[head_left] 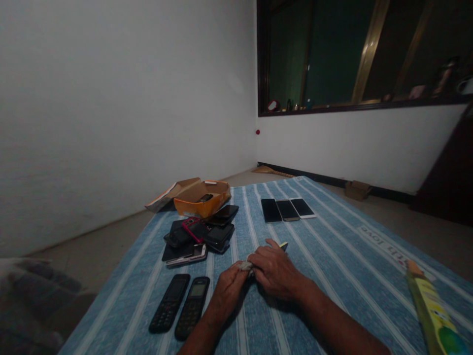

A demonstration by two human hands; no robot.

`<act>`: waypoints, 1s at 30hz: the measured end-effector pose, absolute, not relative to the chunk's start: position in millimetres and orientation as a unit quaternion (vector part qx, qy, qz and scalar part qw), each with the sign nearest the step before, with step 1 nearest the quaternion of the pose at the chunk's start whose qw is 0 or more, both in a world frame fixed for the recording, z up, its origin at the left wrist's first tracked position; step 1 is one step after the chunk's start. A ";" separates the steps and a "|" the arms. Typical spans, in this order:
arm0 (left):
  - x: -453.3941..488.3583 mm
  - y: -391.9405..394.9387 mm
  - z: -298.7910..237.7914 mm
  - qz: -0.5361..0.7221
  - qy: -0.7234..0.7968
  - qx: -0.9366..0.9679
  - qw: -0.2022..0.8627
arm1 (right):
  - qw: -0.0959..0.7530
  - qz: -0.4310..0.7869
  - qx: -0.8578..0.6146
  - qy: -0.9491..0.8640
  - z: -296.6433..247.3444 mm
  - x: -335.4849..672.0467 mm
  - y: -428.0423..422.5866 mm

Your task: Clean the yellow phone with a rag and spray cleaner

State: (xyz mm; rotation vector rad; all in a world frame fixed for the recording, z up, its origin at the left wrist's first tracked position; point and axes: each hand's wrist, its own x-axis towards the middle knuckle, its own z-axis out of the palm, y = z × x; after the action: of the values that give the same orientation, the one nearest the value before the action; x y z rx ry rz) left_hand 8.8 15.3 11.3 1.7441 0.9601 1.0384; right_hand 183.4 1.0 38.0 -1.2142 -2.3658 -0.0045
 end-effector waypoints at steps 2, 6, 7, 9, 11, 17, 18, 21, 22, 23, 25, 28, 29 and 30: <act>9.2 15.0 11.7 0.418 0.391 0.697 0.432 | 0.234 -0.004 -0.445 -0.864 40.1 183.3 -0.3; 9.1 14.5 12.5 0.417 0.411 0.690 0.426 | 0.225 -0.003 -0.435 -0.872 43.2 184.5 -1.9; 8.8 14.5 12.3 0.416 0.414 0.689 0.425 | 0.224 -0.004 -0.432 -0.874 43.2 184.9 -1.7; 7.7 15.0 11.0 0.411 0.417 0.690 0.425 | 0.223 -0.006 -0.429 -0.876 41.8 185.7 -0.3; 6.7 15.7 8.9 0.406 0.419 0.691 0.426 | 0.220 -0.006 -0.429 -0.876 39.4 186.3 1.8; 5.1 17.9 6.0 0.392 0.428 0.700 0.417 | 0.219 0.005 -0.431 -0.875 35.6 188.0 6.0; 5.1 18.1 6.7 0.389 0.427 0.703 0.415 | 0.218 0.006 -0.432 -0.875 36.3 188.5 6.2; 5.3 18.1 10.2 0.384 0.416 0.716 0.409 | 0.214 0.013 -0.443 -0.871 39.7 192.1 6.8; 5.5 17.9 11.5 0.383 0.408 0.720 0.410 | 0.213 0.016 -0.446 -0.869 40.9 194.4 7.3; 5.7 17.5 12.8 0.384 0.400 0.723 0.411 | 0.212 0.019 -0.450 -0.868 41.7 197.5 8.3; 5.9 16.5 14.9 0.384 0.390 0.727 0.415 | 0.209 0.028 -0.452 -0.866 42.4 206.2 11.2; 5.9 15.2 16.3 0.378 0.401 0.724 0.415 | 0.210 0.045 -0.453 -0.865 41.2 223.7 17.6; 5.8 14.8 16.5 0.375 0.407 0.724 0.412 | 0.211 0.052 -0.455 -0.864 40.5 229.6 19.8; 5.7 14.6 16.8 0.372 0.412 0.724 0.409 | 0.212 0.058 -0.457 -0.862 39.8 235.0 21.7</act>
State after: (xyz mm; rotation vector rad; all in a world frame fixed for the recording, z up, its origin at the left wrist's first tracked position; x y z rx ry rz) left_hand 5.7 14.6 16.8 1.8250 1.0376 0.9366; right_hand 235.0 21.7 39.8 -1.2684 -2.3936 0.1614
